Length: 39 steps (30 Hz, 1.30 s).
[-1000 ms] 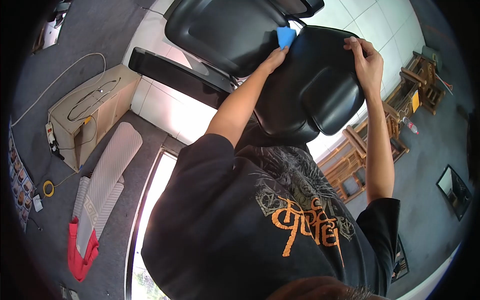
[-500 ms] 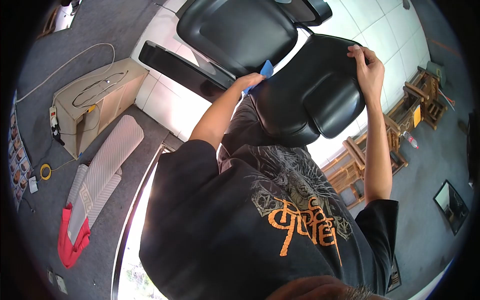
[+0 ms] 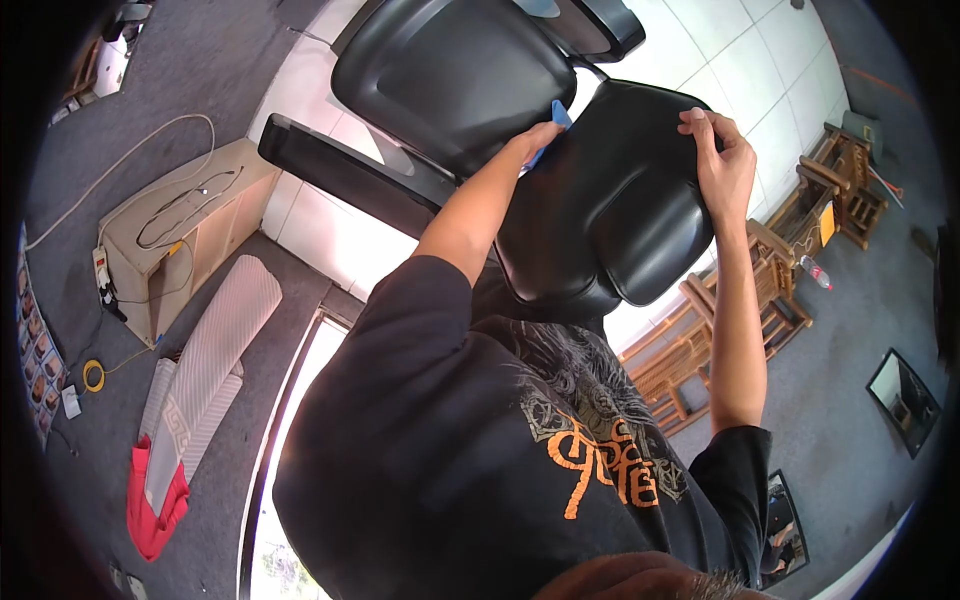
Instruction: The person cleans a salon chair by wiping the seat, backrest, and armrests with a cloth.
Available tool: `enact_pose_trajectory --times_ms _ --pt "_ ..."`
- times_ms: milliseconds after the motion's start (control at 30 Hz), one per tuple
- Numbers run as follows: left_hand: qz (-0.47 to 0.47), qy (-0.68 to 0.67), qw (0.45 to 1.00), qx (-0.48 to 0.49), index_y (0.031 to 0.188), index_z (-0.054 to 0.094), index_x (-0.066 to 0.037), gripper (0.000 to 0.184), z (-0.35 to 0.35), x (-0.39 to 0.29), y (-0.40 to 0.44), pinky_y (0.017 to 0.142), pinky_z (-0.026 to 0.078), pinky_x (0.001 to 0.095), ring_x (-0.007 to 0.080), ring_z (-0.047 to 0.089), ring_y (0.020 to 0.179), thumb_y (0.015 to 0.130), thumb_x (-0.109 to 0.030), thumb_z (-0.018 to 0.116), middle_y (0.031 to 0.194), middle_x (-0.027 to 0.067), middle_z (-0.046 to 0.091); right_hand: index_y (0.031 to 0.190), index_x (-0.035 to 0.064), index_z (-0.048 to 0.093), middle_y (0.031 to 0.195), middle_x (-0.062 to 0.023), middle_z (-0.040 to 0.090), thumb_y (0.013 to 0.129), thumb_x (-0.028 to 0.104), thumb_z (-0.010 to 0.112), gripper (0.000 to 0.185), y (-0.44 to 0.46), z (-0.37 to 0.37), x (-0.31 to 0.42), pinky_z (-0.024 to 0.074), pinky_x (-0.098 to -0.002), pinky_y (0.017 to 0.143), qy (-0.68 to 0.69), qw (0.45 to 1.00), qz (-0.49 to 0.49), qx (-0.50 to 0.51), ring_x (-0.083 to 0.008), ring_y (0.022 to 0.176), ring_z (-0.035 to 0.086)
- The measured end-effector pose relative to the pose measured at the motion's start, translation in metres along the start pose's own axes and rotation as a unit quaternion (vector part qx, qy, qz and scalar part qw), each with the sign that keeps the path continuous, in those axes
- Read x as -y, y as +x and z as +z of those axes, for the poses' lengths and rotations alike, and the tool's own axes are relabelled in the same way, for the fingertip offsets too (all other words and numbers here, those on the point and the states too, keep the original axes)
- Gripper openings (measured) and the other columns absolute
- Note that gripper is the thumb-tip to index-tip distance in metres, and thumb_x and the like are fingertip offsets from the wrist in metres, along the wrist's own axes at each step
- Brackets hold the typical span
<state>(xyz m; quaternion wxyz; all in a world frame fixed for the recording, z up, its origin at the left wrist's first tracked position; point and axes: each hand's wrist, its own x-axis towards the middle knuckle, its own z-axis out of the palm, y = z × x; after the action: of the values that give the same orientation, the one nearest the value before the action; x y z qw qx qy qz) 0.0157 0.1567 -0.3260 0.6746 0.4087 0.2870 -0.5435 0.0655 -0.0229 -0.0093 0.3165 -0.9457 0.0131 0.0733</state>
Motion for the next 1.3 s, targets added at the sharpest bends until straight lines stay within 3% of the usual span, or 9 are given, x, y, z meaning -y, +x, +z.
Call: enact_pose_trajectory --times_ms 267,533,667,800,933,1033,1133,1167,1300 --pt "0.193 -0.055 0.977 -0.066 0.151 0.048 0.002 0.061 0.037 -0.050 0.057 0.116 0.040 0.0469 0.0325 0.051 0.140 0.111 -0.044 0.041 0.150 0.0193 0.055 0.102 0.0014 0.080 0.093 -0.0129 0.077 0.101 0.033 0.065 0.035 -0.001 0.000 0.001 0.0528 -0.0340 0.086 0.019 1.000 -0.006 -0.007 -0.0218 0.091 0.072" --pt "0.322 0.036 0.945 -0.035 0.151 0.049 0.003 0.065 0.056 -0.003 -0.074 0.117 0.033 0.0341 0.0202 0.051 0.135 0.109 -0.046 0.048 0.146 0.0119 0.058 0.101 0.0027 0.081 0.092 -0.0114 0.077 0.100 0.036 0.066 0.037 -0.001 0.000 -0.002 0.0516 -0.0344 0.081 0.027 1.000 -0.002 -0.008 -0.0207 0.089 0.070" --pt "0.388 0.159 0.907 -0.048 0.154 0.042 0.006 0.073 0.075 0.037 -0.154 0.119 0.033 0.0390 0.0346 0.048 0.143 0.108 -0.050 0.045 0.152 0.0248 0.052 0.100 0.0044 0.081 0.092 -0.0110 0.078 0.101 0.037 0.064 0.037 0.000 0.001 -0.006 0.0527 -0.0364 0.083 0.022 0.999 -0.029 -0.004 -0.0232 0.092 0.071" --pt "0.334 0.272 0.893 -0.136 0.156 0.040 0.003 0.072 0.086 0.071 -0.224 0.122 0.031 0.0419 0.0396 0.040 0.149 0.108 -0.050 0.042 0.160 0.0255 0.044 0.097 0.0061 0.081 0.091 -0.0089 0.078 0.101 0.037 0.062 0.037 0.001 -0.001 -0.006 0.0535 -0.0384 0.087 -0.008 0.998 -0.062 0.012 -0.0256 0.099 0.070" --pt "0.327 0.270 0.891 -0.161 0.152 0.048 -0.001 0.066 0.086 0.101 -0.273 0.113 0.041 0.0424 0.0406 0.054 0.135 0.109 -0.050 0.043 0.146 0.0237 0.058 0.096 0.0076 0.081 0.088 -0.0053 0.078 0.101 0.037 0.062 0.035 0.000 -0.004 -0.008 0.0529 -0.0383 0.090 -0.027 0.993 -0.112 0.026 -0.0247 0.102 0.069" --pt "0.248 0.251 0.910 -0.219 0.149 0.054 -0.003 0.063 0.086 0.124 -0.294 0.108 0.044 0.0409 0.0361 0.062 0.126 0.108 -0.050 0.046 0.134 0.0225 0.066 0.096 0.0077 0.081 0.086 -0.0042 0.078 0.101 0.038 0.061 0.036 0.001 -0.007 -0.004 0.0516 -0.0376 0.091 0.031 0.994 -0.101 0.042 -0.0244 0.099 0.068" --pt "0.252 0.200 0.916 -0.238 0.144 0.059 -0.004 0.060 0.090 0.143 -0.286 0.104 0.046 0.0400 0.0311 0.065 0.120 0.107 -0.051 0.049 0.127 0.0196 0.070 0.104 0.0043 0.080 0.090 -0.0061 0.077 0.105 0.038 0.057 0.041 0.005 -0.013 -0.007 0.0493 -0.0349 0.094 0.144 0.982 -0.078 0.092 -0.0195 0.100 0.067" --pt "0.298 0.154 0.902 -0.271 0.141 0.061 -0.001 0.062 0.102 0.143 -0.283 0.105 0.045 0.0385 0.0266 0.063 0.120 0.107 -0.052 0.049 0.125 0.0171 0.070 0.107 0.0028 0.079 0.092 -0.0068 0.077 0.107 0.039 0.055 0.043 0.009 -0.013 -0.011 0.0489 -0.0343 0.095 0.211 0.969 -0.061 0.115 -0.0182 0.101 0.066" --pt "0.241 0.108 0.939 -0.221 0.141 0.057 0.008 0.067 0.125 0.108 -0.270 0.115 0.032 0.0339 0.0192 0.050 0.131 0.107 -0.049 0.054 0.134 0.0109 0.063 0.115 -0.0030 0.074 0.103 -0.0102 0.075 0.113 0.042 0.042 0.055 0.046 -0.025 -0.027 0.0492 -0.0338 0.094 0.361 0.916 -0.016 0.173 -0.0186 0.099 0.067"
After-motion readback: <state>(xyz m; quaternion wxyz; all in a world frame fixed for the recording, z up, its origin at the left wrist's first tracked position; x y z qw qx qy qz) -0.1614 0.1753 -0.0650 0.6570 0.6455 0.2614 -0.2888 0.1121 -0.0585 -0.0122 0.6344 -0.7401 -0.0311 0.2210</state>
